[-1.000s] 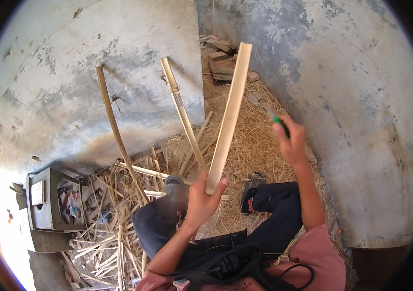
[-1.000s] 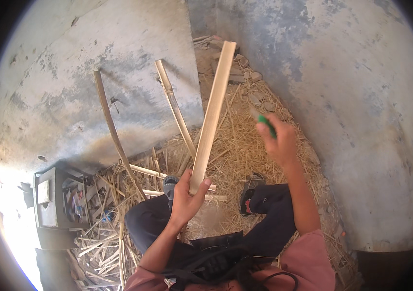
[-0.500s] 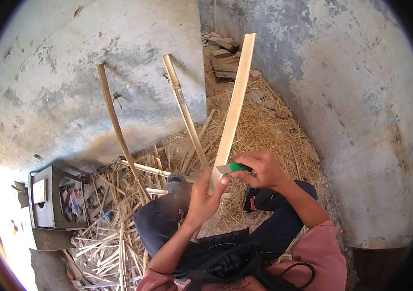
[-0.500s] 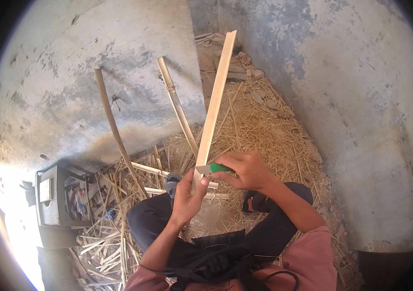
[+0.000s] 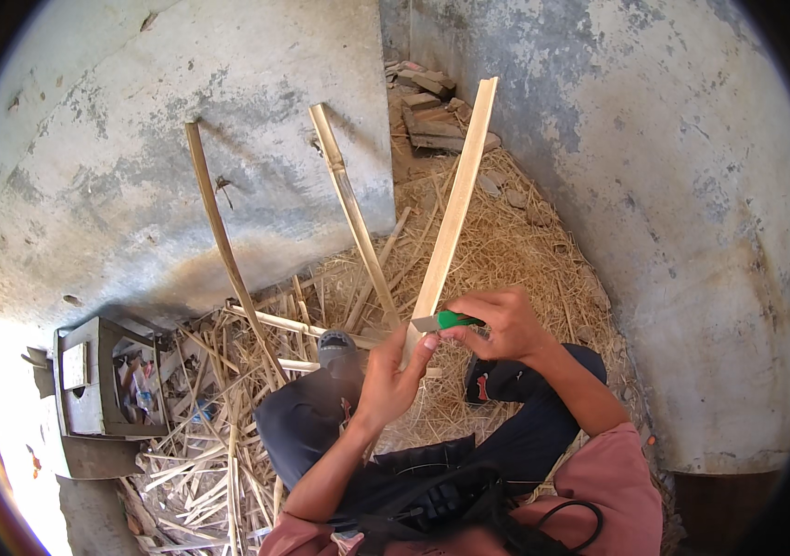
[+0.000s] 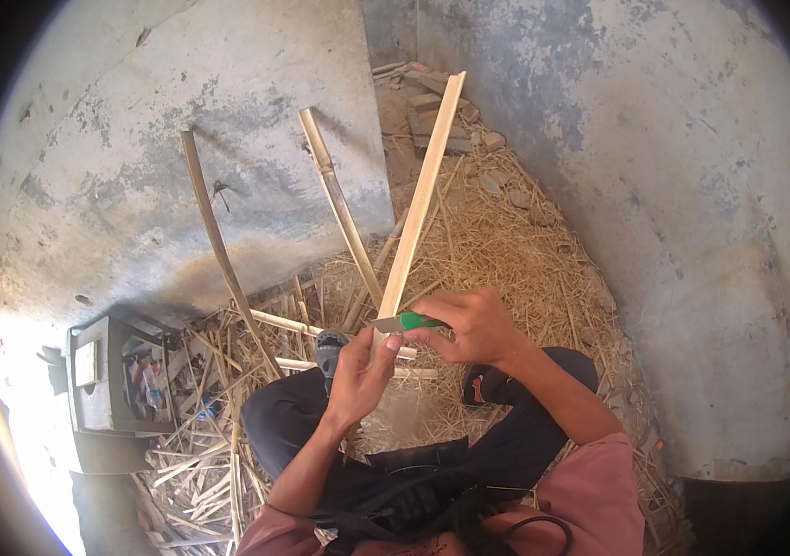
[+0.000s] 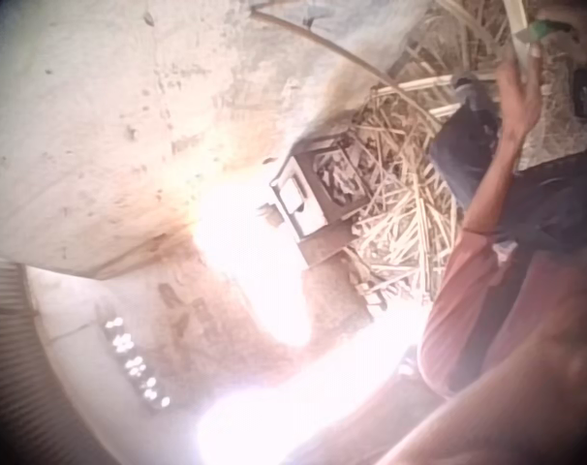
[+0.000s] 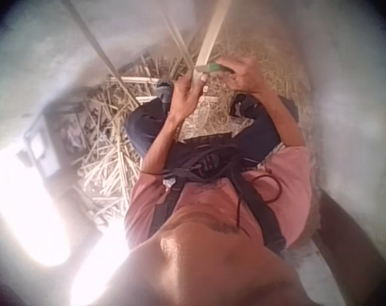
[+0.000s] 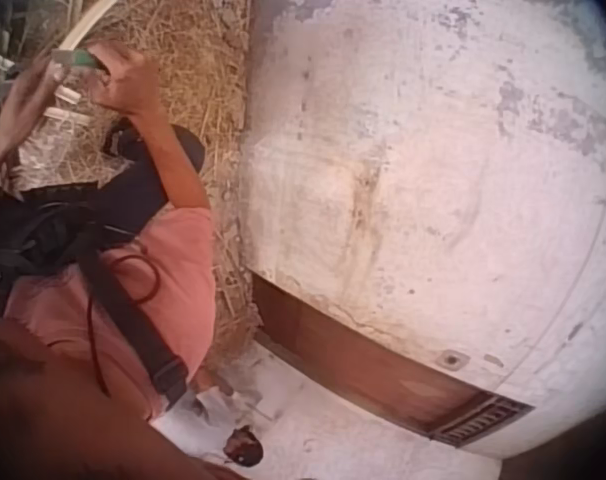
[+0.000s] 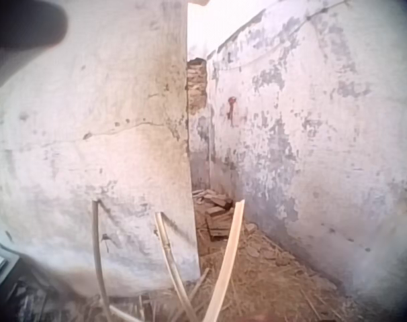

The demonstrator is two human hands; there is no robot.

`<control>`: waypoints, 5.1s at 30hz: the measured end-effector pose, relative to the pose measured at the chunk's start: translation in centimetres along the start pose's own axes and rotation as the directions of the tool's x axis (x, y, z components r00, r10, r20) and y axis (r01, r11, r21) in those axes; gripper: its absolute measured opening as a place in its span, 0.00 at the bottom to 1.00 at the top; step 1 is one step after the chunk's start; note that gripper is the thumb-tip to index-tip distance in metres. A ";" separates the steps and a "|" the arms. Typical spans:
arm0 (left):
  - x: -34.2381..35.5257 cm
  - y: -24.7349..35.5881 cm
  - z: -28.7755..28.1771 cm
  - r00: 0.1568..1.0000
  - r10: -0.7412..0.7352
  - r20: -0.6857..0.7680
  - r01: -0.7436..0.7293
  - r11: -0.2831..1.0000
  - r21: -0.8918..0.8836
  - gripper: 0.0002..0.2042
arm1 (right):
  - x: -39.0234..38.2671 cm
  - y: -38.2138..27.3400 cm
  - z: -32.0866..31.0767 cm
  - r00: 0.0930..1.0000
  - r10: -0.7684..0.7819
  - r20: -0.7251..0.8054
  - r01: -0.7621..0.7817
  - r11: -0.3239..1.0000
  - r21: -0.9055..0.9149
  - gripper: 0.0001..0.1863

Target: The person uses a utility knife to shave layers and notches into a length of bamboo, turning the bamboo over several times and blowing away shavings.

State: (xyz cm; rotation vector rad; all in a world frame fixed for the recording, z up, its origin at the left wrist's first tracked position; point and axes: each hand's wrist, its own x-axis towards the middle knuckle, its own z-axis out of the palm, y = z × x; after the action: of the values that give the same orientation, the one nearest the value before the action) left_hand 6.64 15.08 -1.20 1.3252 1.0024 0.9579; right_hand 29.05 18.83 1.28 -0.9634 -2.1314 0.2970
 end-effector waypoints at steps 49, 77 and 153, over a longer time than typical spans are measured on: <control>-0.4 2.5 0.1 0.991 0.000 0.132 -0.003 1.000 0.016 0.11 | 0.6 -2.0 -2.9 0.942 0.335 -0.016 -0.313 0.896 0.315 0.17; 0.5 -0.6 0.4 0.993 0.062 -0.103 -0.058 0.997 0.041 0.13 | -0.2 -1.6 -0.8 0.999 -0.040 -0.025 0.029 0.943 -0.332 0.15; -0.6 -2.1 0.4 0.999 -0.037 -0.018 0.037 0.999 -0.037 0.14 | 0.7 2.9 -3.4 0.849 0.490 0.200 -0.438 0.862 -0.253 0.33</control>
State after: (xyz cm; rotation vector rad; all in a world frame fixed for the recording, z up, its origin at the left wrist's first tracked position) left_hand 6.83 14.33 -3.26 1.2652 1.0154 0.9576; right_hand 32.84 20.99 2.59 -1.6479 -2.1579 0.4776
